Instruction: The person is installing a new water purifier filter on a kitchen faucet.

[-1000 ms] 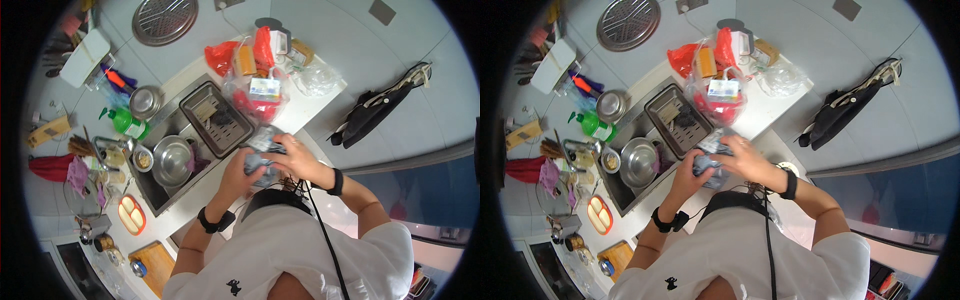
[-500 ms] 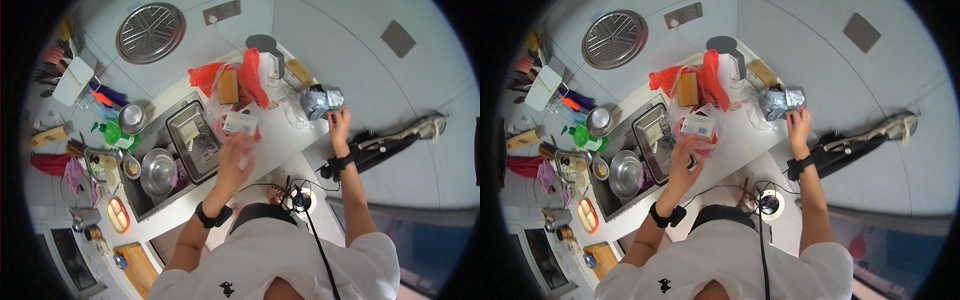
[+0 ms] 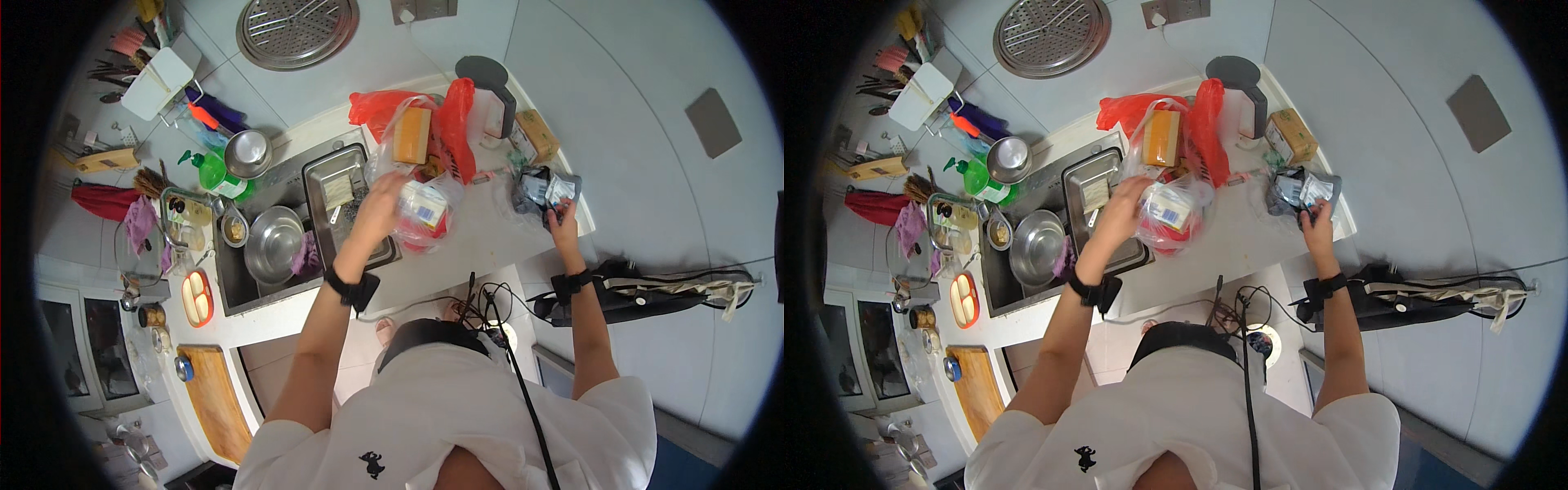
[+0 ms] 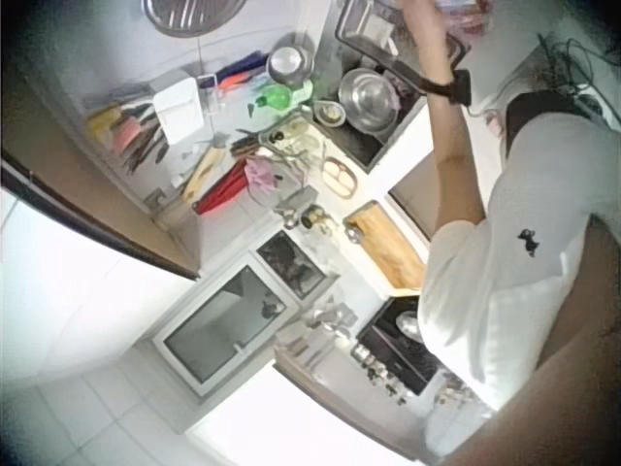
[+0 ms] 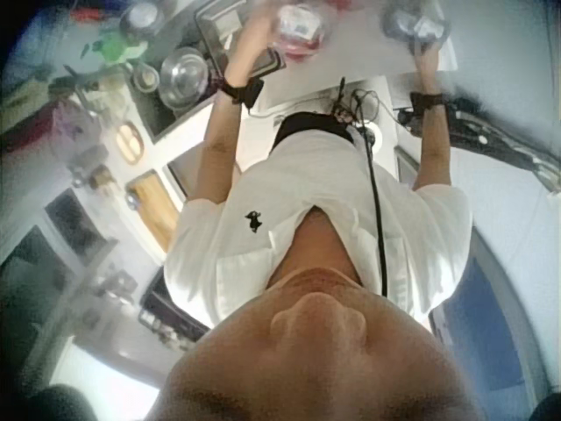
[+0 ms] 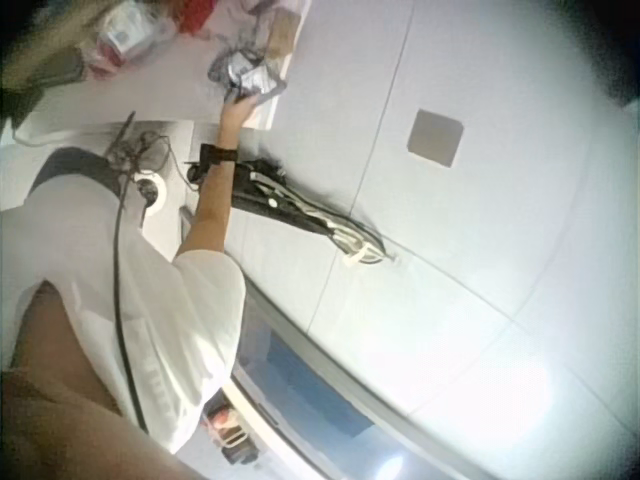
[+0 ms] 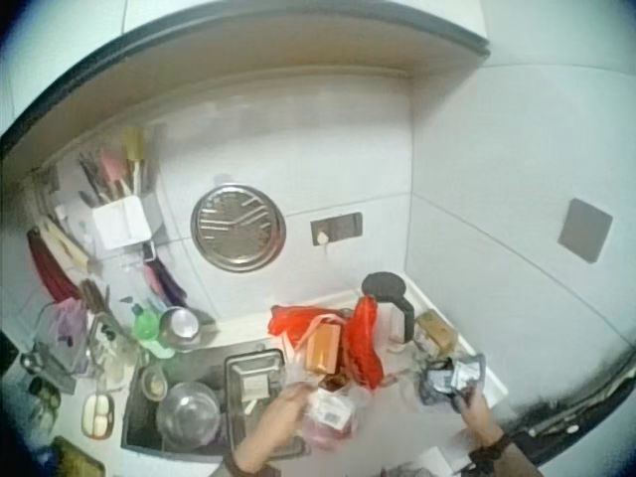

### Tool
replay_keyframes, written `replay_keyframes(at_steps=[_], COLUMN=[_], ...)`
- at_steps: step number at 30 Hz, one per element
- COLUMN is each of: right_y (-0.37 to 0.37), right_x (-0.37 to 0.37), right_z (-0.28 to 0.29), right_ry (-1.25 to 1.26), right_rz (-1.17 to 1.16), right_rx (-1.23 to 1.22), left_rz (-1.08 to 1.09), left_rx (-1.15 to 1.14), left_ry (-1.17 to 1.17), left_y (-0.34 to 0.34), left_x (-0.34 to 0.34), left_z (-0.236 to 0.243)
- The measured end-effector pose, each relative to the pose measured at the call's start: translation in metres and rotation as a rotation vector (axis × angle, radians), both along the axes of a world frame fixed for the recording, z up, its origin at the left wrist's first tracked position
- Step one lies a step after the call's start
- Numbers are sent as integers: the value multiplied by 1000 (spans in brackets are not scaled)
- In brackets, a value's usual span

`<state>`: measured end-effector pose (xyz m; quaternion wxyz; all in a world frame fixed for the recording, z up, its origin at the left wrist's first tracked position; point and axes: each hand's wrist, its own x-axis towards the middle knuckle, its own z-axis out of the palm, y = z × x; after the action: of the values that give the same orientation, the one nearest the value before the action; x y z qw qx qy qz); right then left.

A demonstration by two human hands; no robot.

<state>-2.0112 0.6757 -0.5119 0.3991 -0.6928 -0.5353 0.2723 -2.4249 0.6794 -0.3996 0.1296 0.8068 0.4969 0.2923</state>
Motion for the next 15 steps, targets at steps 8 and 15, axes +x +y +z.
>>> replay_keyframes(at_steps=[8,15], right_y=[1,21], right_x=[-4,16], right_z=[-11,-38], right_ry=[-313,-44], right_rz=[-39,56], right_rx=[97,234], left_rz=[-278,-69], left_rx=[41,54], left_ry=[540,97], left_y=[53,40], left_x=[-10,4], left_z=[-44,-12])
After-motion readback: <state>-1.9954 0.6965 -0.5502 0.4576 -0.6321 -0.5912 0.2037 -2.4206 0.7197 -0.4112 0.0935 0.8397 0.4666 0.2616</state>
